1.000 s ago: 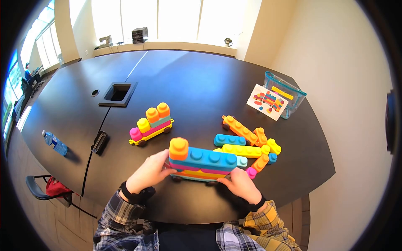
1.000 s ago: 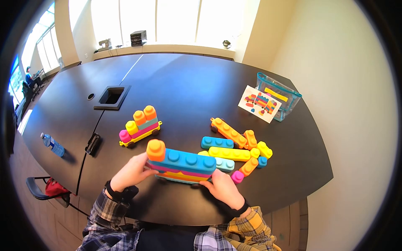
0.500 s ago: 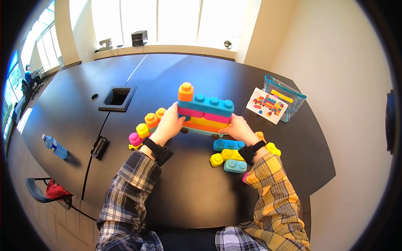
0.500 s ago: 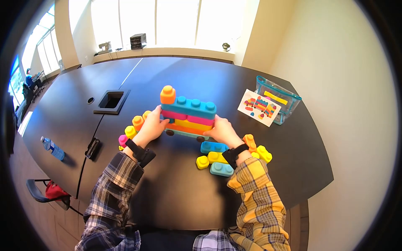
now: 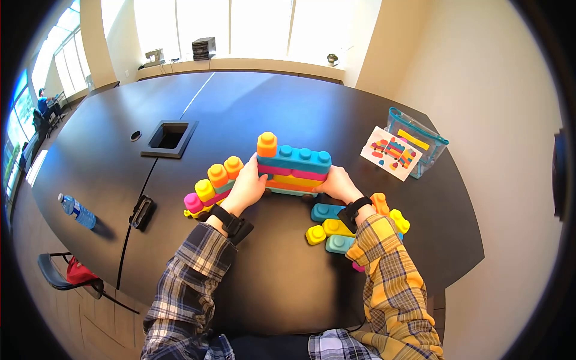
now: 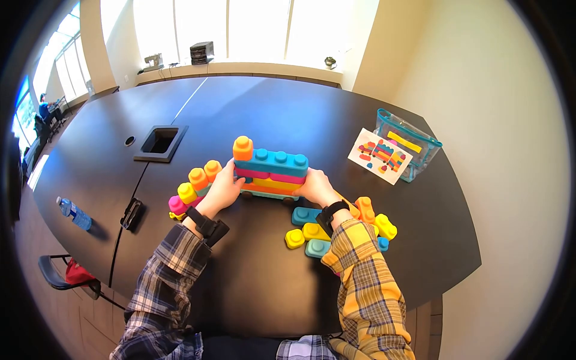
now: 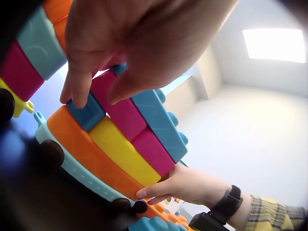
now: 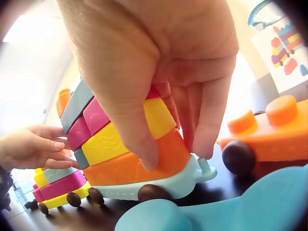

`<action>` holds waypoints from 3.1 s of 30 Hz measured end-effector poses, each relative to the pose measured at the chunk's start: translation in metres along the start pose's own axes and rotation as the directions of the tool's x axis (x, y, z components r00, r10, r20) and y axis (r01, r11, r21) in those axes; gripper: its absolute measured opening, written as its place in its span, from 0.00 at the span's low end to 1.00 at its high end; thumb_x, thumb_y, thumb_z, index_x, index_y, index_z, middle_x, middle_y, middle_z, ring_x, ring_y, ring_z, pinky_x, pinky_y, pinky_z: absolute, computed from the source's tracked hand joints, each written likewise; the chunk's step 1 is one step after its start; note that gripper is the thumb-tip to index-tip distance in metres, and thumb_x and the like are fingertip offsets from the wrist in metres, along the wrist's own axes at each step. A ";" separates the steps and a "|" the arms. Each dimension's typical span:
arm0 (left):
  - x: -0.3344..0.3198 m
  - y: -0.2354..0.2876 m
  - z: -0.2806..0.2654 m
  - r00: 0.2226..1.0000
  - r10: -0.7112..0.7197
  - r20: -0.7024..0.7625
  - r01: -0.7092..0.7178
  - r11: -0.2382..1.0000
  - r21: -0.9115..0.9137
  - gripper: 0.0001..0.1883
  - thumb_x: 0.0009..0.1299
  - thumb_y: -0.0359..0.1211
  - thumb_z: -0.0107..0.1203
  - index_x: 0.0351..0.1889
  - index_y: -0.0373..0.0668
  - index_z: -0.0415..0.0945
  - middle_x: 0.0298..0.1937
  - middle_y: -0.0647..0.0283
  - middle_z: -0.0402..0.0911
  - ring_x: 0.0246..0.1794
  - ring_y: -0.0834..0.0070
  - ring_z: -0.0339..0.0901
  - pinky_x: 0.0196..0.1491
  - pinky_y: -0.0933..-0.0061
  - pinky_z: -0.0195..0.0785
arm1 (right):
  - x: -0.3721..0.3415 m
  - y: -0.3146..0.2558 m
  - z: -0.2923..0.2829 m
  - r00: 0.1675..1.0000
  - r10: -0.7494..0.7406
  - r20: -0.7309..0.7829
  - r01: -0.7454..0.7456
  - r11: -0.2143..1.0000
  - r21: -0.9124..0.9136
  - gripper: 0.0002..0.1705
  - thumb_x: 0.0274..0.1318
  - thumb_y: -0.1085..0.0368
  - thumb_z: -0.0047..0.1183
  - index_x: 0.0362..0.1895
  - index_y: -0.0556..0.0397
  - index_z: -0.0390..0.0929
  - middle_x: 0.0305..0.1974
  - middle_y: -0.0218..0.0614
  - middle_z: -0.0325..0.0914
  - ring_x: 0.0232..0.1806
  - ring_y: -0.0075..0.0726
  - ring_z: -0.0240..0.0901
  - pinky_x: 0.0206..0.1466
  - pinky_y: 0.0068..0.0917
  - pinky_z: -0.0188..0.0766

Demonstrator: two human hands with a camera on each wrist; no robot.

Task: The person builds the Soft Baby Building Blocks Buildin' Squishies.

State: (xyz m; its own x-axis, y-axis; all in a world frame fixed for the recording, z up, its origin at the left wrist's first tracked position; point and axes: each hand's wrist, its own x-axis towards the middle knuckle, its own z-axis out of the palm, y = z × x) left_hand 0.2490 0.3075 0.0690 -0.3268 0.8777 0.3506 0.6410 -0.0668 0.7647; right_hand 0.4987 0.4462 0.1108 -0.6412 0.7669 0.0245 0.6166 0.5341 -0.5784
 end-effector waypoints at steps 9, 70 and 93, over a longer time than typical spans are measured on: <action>-0.033 0.049 -0.075 0.924 0.276 -0.264 -0.145 0.893 0.426 0.24 0.69 0.25 0.65 0.65 0.42 0.82 0.59 0.52 0.85 0.60 0.54 0.83 0.63 0.58 0.76 | -0.002 0.001 -0.006 0.998 0.033 0.052 -0.035 0.999 0.027 0.33 0.44 0.63 0.79 0.57 0.56 0.83 0.51 0.52 0.89 0.55 0.57 0.86 0.62 0.43 0.81; -0.211 0.092 -0.065 0.905 0.006 0.426 -0.078 0.985 0.152 0.39 0.61 0.41 0.78 0.70 0.43 0.75 0.66 0.54 0.80 0.66 0.53 0.78 0.68 0.57 0.73 | -0.214 -0.089 0.089 0.908 -0.354 0.224 0.413 0.845 -0.338 0.31 0.47 0.62 0.70 0.58 0.50 0.78 0.45 0.37 0.79 0.48 0.47 0.82 0.49 0.44 0.79; -0.215 0.080 -0.038 0.913 -0.001 0.408 -0.114 0.960 0.256 0.32 0.62 0.40 0.76 0.64 0.43 0.79 0.63 0.58 0.81 0.63 0.53 0.78 0.67 0.57 0.74 | -0.255 -0.047 0.057 0.991 -0.135 -0.021 0.132 0.984 -0.118 0.32 0.58 0.55 0.70 0.65 0.48 0.78 0.61 0.41 0.80 0.63 0.52 0.76 0.73 0.50 0.68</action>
State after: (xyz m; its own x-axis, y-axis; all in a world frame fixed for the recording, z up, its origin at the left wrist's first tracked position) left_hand 0.3440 0.0955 0.0760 -0.0158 0.9949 0.0992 0.8304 -0.0422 0.5555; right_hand 0.6075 0.2055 0.0855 -0.7089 0.6950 0.1198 0.5763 0.6688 -0.4697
